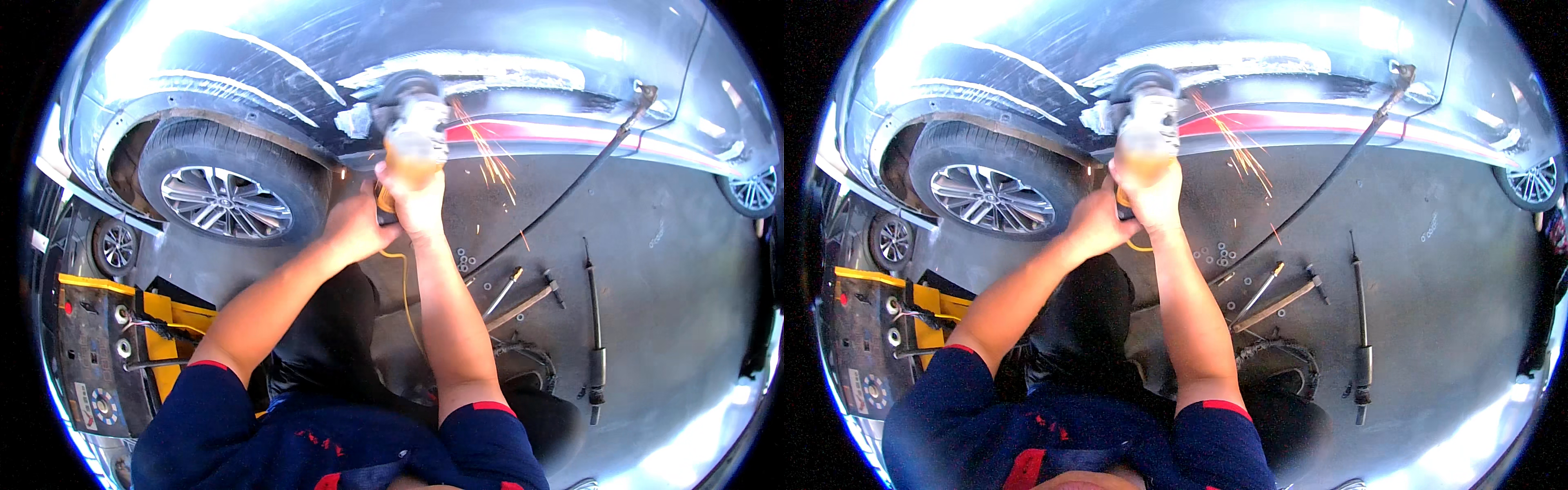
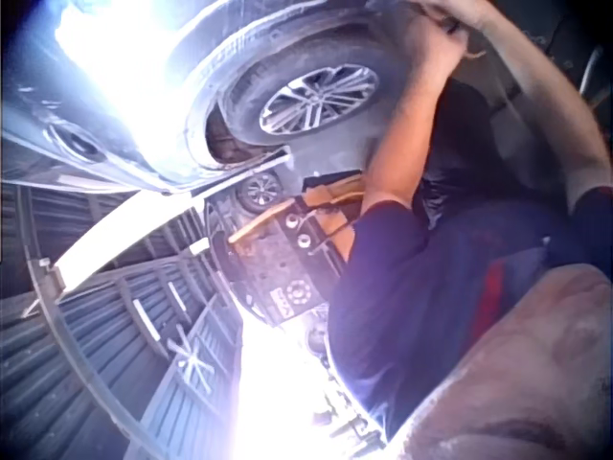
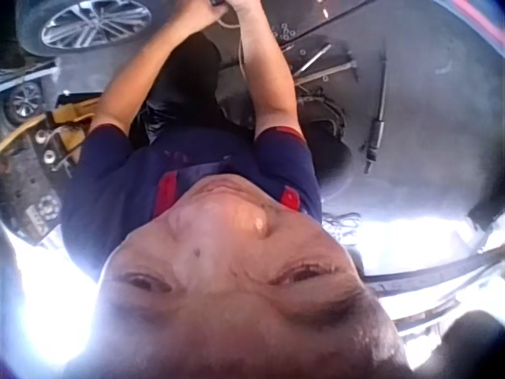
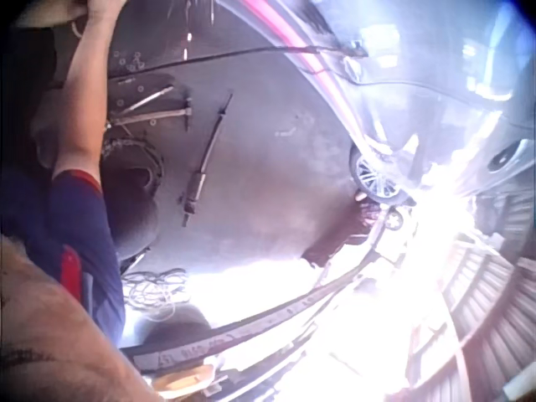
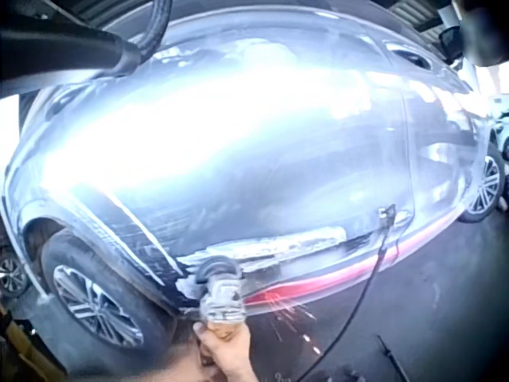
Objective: The person uses a dent-pulling slide hammer on a car panel, then hammers the surface with a metal hammer while touching it, and finally grinds the area using an angle grinder.
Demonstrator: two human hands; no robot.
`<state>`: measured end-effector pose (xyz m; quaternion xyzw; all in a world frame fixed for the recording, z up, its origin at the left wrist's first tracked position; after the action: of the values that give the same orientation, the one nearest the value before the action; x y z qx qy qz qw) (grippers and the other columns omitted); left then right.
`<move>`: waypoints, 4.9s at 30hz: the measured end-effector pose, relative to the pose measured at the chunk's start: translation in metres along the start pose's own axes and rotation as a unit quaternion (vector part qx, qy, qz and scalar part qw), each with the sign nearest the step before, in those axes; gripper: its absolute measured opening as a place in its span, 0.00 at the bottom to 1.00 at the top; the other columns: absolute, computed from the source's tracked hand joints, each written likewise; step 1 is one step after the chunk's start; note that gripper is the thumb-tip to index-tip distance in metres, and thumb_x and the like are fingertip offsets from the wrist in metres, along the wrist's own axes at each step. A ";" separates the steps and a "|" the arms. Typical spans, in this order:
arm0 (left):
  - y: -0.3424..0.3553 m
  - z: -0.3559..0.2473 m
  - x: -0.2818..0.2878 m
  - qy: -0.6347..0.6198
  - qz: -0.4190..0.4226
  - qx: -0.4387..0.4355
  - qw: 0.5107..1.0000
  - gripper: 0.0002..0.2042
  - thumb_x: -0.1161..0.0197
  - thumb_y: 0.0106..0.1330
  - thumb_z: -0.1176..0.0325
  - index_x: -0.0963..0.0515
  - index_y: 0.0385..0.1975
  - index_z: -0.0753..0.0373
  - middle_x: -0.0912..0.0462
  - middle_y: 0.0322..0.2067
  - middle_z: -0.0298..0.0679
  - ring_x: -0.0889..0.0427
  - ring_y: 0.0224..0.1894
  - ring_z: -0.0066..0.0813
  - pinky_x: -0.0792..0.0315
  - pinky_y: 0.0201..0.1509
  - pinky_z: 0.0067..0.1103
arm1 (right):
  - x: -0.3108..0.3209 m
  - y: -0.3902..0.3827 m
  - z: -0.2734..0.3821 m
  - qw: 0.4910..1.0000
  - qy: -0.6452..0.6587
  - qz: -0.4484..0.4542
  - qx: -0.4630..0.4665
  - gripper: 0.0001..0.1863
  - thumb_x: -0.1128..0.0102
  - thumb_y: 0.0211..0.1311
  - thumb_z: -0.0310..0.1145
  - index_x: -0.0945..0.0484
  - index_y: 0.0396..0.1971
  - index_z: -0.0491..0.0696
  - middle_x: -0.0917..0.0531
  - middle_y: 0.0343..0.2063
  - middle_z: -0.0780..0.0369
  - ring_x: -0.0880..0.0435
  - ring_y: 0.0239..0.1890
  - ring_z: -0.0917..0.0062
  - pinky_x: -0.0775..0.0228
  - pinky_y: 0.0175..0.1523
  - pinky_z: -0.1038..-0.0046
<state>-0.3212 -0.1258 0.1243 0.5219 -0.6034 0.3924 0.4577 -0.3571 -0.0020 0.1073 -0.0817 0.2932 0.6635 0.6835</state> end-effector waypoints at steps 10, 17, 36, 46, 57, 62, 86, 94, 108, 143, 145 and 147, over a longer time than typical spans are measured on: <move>0.001 0.005 0.002 0.018 -0.012 0.001 1.000 0.42 0.25 0.54 0.50 0.37 0.60 0.74 0.14 0.38 0.57 0.13 0.40 0.56 0.19 0.45 0.42 | -0.003 0.007 -0.005 0.999 0.034 -0.003 0.012 0.21 0.21 0.52 0.29 0.17 0.46 0.42 0.12 0.39 0.64 0.15 0.39 0.79 0.22 0.49 0.72; -0.003 -0.002 -0.002 0.004 -0.013 0.026 1.000 0.40 0.25 0.54 0.50 0.36 0.59 0.72 0.13 0.37 0.55 0.13 0.41 0.57 0.19 0.45 0.43 | -0.002 0.005 -0.001 0.999 0.018 0.046 0.021 0.25 0.20 0.50 0.29 0.19 0.50 0.42 0.13 0.42 0.63 0.16 0.43 0.79 0.23 0.51 0.73; -0.002 -0.012 -0.002 0.016 -0.029 -0.002 0.999 0.41 0.26 0.54 0.48 0.35 0.59 0.72 0.13 0.36 0.55 0.12 0.38 0.56 0.18 0.43 0.42 | 0.004 0.004 0.005 0.998 0.052 0.030 0.008 0.21 0.25 0.53 0.26 0.19 0.49 0.42 0.14 0.41 0.65 0.17 0.42 0.80 0.23 0.49 0.73; 0.001 -0.014 0.006 -0.006 -0.026 0.007 1.000 0.40 0.24 0.54 0.52 0.35 0.61 0.70 0.14 0.41 0.58 0.14 0.46 0.59 0.20 0.51 0.43 | 0.000 0.006 0.007 0.995 0.089 0.026 0.041 0.26 0.23 0.51 0.27 0.20 0.51 0.42 0.15 0.41 0.65 0.17 0.42 0.78 0.23 0.51 0.72; 0.013 -0.043 -0.001 0.067 -0.032 -0.055 0.996 0.40 0.25 0.55 0.49 0.36 0.58 0.72 0.13 0.35 0.56 0.12 0.40 0.58 0.19 0.45 0.43 | 0.035 0.015 0.011 0.991 0.123 0.023 0.036 0.27 0.23 0.49 0.28 0.20 0.51 0.42 0.14 0.42 0.64 0.17 0.44 0.79 0.23 0.52 0.72; 0.031 -0.060 0.006 0.106 -0.057 -0.088 0.989 0.37 0.24 0.54 0.51 0.34 0.55 0.69 0.13 0.35 0.56 0.13 0.39 0.60 0.20 0.44 0.45 | 0.050 0.027 0.019 0.988 0.141 -0.025 0.051 0.24 0.25 0.50 0.26 0.20 0.50 0.44 0.15 0.43 0.65 0.17 0.45 0.79 0.23 0.52 0.72; 0.041 -0.093 -0.014 0.153 -0.010 -0.054 0.987 0.41 0.27 0.57 0.47 0.36 0.59 0.74 0.13 0.38 0.59 0.14 0.42 0.62 0.21 0.49 0.45 | 0.085 0.031 0.030 0.985 0.161 -0.018 0.053 0.26 0.23 0.50 0.27 0.21 0.52 0.44 0.15 0.41 0.66 0.16 0.43 0.79 0.22 0.50 0.72; 0.055 -0.147 -0.004 0.145 -0.080 -0.166 0.972 0.33 0.24 0.55 0.52 0.33 0.49 0.70 0.14 0.33 0.56 0.13 0.38 0.58 0.20 0.43 0.45 | 0.123 0.043 0.060 0.977 0.182 -0.079 0.084 0.20 0.26 0.52 0.29 0.18 0.47 0.43 0.14 0.40 0.65 0.15 0.39 0.81 0.21 0.45 0.72; 0.057 -0.139 -0.008 0.138 -0.011 -0.104 0.985 0.44 0.27 0.57 0.49 0.40 0.65 0.72 0.17 0.48 0.62 0.16 0.50 0.60 0.21 0.54 0.43 | 0.115 0.040 0.055 0.987 0.134 -0.052 0.069 0.24 0.26 0.51 0.30 0.20 0.50 0.43 0.15 0.42 0.65 0.17 0.46 0.79 0.23 0.51 0.72; 0.048 -0.134 -0.043 -0.220 -0.055 -0.188 0.956 0.35 0.29 0.58 0.68 0.39 0.64 0.69 0.24 0.57 0.55 0.22 0.60 0.48 0.28 0.63 0.37 | 0.115 0.030 0.076 0.993 0.039 -0.101 0.053 0.21 0.25 0.50 0.29 0.18 0.46 0.43 0.12 0.39 0.62 0.13 0.41 0.79 0.21 0.49 0.72; 0.027 -0.110 -0.058 -0.241 -0.109 -0.201 0.943 0.31 0.32 0.59 0.72 0.36 0.63 0.67 0.26 0.59 0.49 0.25 0.64 0.41 0.32 0.67 0.35 | 0.093 0.020 0.053 0.996 -0.050 -0.054 0.046 0.28 0.22 0.44 0.35 0.19 0.48 0.42 0.11 0.42 0.58 0.11 0.45 0.73 0.21 0.54 0.68; 0.018 -0.091 -0.066 -0.286 -0.102 -0.146 0.942 0.33 0.32 0.59 0.71 0.36 0.64 0.67 0.26 0.60 0.50 0.25 0.64 0.43 0.33 0.68 0.35 | 0.081 0.016 0.047 0.988 -0.152 -0.017 0.022 0.28 0.21 0.47 0.31 0.20 0.50 0.42 0.13 0.42 0.62 0.15 0.44 0.78 0.23 0.54 0.71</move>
<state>-0.3241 -0.0186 0.0862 0.5980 -0.7034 0.0856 0.3746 -0.3629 0.0927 0.1089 0.0302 0.1984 0.6500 0.7330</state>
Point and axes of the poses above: each hand's wrist, its own y-axis towards the middle knuckle, its own x-axis out of the back of the hand, z = x × y, the point moved 4 cm from there along y, towards the middle knuckle
